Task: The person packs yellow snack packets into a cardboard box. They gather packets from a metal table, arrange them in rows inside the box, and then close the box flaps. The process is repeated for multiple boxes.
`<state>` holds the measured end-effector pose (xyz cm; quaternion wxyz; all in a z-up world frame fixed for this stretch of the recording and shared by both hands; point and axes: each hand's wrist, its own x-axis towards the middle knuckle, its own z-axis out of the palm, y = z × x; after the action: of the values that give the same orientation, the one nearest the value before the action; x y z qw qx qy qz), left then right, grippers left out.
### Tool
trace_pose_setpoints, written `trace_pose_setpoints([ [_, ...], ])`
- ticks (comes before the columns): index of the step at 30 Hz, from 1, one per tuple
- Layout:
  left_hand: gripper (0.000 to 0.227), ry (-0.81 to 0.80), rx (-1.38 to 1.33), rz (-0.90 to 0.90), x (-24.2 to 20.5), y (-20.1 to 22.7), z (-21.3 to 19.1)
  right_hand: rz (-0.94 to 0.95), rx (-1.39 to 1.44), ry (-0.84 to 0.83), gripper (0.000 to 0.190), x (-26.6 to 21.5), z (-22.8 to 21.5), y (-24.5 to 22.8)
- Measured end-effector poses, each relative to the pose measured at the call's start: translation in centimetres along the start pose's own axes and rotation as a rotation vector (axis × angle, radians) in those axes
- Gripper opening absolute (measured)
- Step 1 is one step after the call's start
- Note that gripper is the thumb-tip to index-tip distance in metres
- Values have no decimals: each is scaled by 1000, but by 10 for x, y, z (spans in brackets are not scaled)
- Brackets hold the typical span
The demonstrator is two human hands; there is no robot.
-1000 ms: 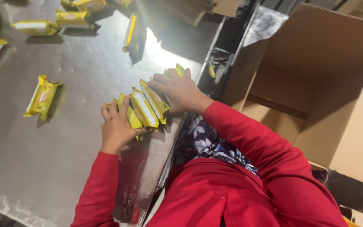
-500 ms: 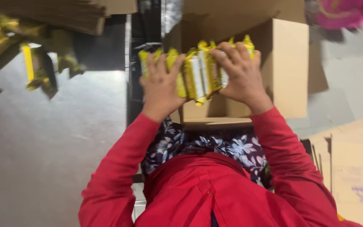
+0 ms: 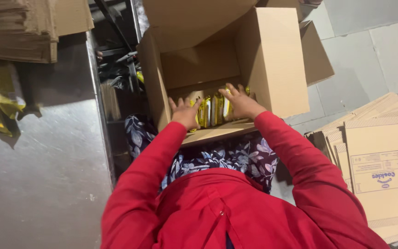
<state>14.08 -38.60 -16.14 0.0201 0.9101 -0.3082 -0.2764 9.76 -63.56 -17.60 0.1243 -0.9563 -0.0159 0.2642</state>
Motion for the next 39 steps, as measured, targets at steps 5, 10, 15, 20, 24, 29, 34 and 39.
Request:
trace_pose_setpoints([
  [5, 63, 265, -344, 235, -56, -8, 10, -8, 51, 64, 95, 23, -4, 28],
  [10, 43, 255, -107, 414, -99, -11, 18, 211, -85, -118, 93, 45, 8, 22],
  [15, 45, 267, -76, 420, -98, -25, 31, 66, 32, -247, 89, 44, 45, 22],
  [20, 43, 225, -69, 435, -99, -25, 31, 79, -113, -226, 90, 43, 21, -1],
  [24, 42, 308, -50, 470, -96, -24, 35, -36, -337, -62, 84, 60, 27, -49],
  [29, 40, 288, -24, 446, -92, -19, 41, -69, -91, -319, 104, 66, 54, -74],
  [34, 38, 336, -42, 459, -91, -17, 43, -54, -177, -122, 75, 110, 78, -73],
  [39, 53, 488, -490, 567, -130, -30, -26, -507, 95, 37, 77, 109, 87, -75],
])
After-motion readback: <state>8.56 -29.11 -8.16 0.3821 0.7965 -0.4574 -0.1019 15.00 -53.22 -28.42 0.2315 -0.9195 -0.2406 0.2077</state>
